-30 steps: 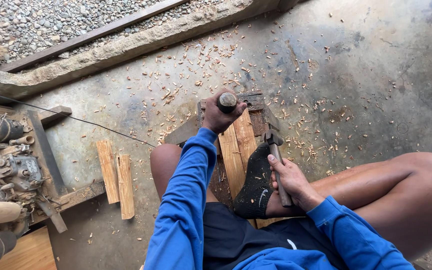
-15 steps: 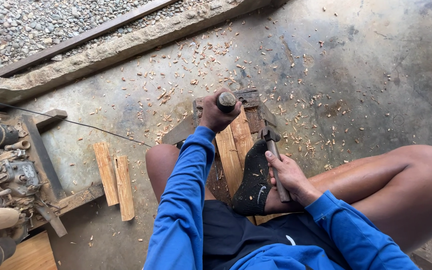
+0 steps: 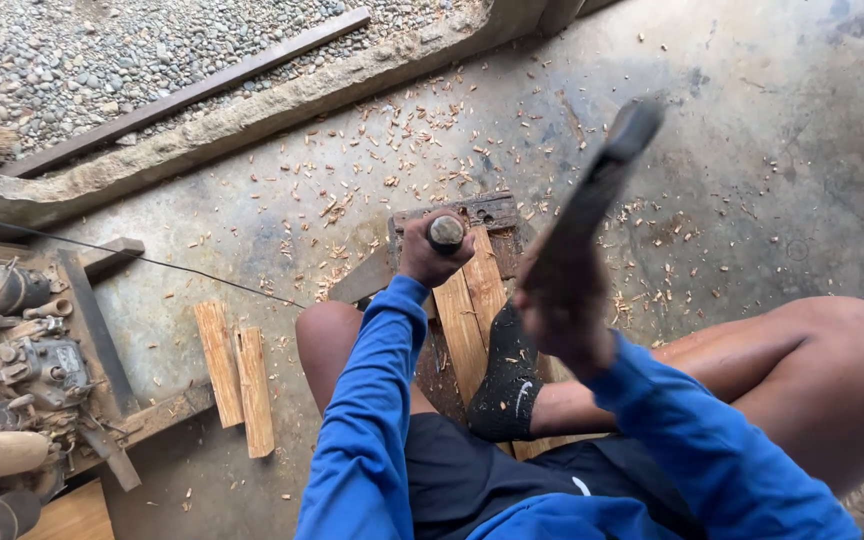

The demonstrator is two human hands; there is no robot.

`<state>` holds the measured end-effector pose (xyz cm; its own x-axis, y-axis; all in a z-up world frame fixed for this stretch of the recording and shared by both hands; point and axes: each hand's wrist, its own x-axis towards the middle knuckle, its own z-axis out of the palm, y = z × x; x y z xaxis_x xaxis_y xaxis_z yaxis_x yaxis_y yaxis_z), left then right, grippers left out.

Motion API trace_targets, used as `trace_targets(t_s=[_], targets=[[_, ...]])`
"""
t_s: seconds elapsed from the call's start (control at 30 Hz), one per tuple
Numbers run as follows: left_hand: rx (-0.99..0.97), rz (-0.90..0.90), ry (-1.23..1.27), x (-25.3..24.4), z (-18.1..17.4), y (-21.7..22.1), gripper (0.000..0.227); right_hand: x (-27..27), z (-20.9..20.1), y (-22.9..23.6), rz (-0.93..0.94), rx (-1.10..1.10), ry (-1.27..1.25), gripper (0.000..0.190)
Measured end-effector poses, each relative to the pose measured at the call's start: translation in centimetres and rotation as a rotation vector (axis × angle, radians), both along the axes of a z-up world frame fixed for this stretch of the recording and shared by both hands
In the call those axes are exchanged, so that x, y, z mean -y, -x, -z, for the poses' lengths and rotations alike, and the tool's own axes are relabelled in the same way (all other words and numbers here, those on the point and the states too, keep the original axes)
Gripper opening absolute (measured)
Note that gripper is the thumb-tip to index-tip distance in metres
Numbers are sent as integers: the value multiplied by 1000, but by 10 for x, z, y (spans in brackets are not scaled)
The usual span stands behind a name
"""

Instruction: Chiseling and hammering a wooden component to shape it or create a joint.

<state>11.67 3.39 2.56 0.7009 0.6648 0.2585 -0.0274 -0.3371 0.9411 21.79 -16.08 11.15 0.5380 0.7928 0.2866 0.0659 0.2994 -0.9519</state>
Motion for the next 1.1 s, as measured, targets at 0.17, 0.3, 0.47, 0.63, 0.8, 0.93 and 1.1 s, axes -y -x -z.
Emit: trace_targets(t_s=[0.17, 0.3, 0.47, 0.63, 0.8, 0.93, 1.1], targets=[[-56, -25, -207, -17, 22, 11, 28, -32, -21, 4, -125, 578, 584, 38], [121, 15, -100, -7, 18, 12, 37, -30, -99, 6, -139, 558, 766, 41], [3, -36, 66, 0, 30, 11, 23, -30, -143, 17, 38, 418, 100, 39], [27, -76, 56, -6, 25, 9, 23, -33, -34, 5, 9, 661, 380, 35], [145, -141, -264, -30, 82, -10, 40, -11, -43, 4, -19, 596, 898, 49], [191, -335, 577, -43, 63, -39, 31, 39, -17, 13, -10, 235, 1001, 48], [105, -120, 67, -19, 8, -28, 19, 74, 23, 19, 8, -10, 925, 51]])
